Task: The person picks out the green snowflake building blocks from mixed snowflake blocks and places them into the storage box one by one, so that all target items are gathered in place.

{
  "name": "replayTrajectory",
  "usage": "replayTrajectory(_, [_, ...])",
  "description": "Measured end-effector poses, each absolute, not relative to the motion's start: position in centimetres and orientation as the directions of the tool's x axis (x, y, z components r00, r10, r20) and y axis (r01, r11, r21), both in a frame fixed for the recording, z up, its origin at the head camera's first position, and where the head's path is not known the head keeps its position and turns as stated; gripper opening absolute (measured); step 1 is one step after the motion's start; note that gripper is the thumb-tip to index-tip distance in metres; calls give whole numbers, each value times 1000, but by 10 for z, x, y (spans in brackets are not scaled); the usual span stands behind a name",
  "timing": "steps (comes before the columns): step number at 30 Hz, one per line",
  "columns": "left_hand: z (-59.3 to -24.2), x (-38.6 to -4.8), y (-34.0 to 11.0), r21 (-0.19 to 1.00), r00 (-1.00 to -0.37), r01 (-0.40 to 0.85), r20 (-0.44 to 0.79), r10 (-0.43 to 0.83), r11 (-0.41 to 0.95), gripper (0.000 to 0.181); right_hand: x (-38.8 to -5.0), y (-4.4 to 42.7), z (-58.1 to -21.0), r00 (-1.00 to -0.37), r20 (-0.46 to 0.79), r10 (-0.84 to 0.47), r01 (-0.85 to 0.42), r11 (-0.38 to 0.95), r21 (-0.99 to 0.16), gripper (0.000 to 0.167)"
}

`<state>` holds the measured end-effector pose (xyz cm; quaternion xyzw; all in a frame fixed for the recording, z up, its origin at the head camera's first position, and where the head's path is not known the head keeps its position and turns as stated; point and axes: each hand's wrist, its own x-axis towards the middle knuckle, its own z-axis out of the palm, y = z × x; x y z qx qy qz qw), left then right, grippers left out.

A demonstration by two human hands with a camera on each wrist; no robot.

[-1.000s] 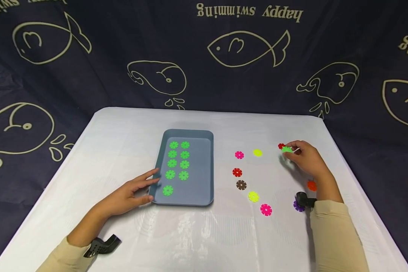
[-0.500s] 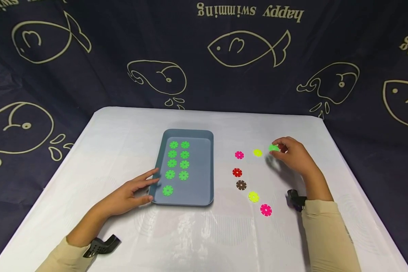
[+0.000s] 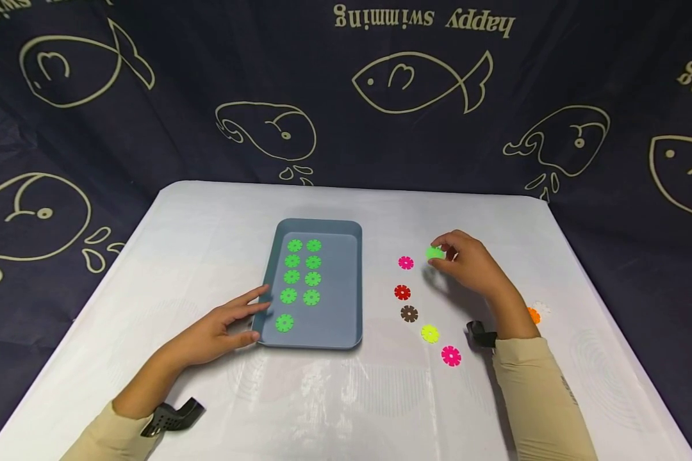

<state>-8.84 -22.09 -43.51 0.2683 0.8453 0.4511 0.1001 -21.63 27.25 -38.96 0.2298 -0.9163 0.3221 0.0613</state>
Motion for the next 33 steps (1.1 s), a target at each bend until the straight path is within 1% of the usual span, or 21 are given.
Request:
replayTrajectory(9, [-436,-88,-221,807,-835,378,85,544,454,64,-218,249,-392,-820,256,-512,-561,627,-541,26])
replayTrajectory(14, [-436,-88,-221,799,-831,390,91,548,458,64,-218,239,-391,-776,283,-563,-617,585,-527,28])
replayTrajectory(25, [-436,-89,-221,796,-834,389,91,545,463,63,-215,218,-388,-733,278,-620,-652,526,-546,28])
replayTrajectory(33, [-437,-89,-221,798,-828,401,106,550,450,62,-209,198,-384,-713,240,-659,-651,494,-576,26])
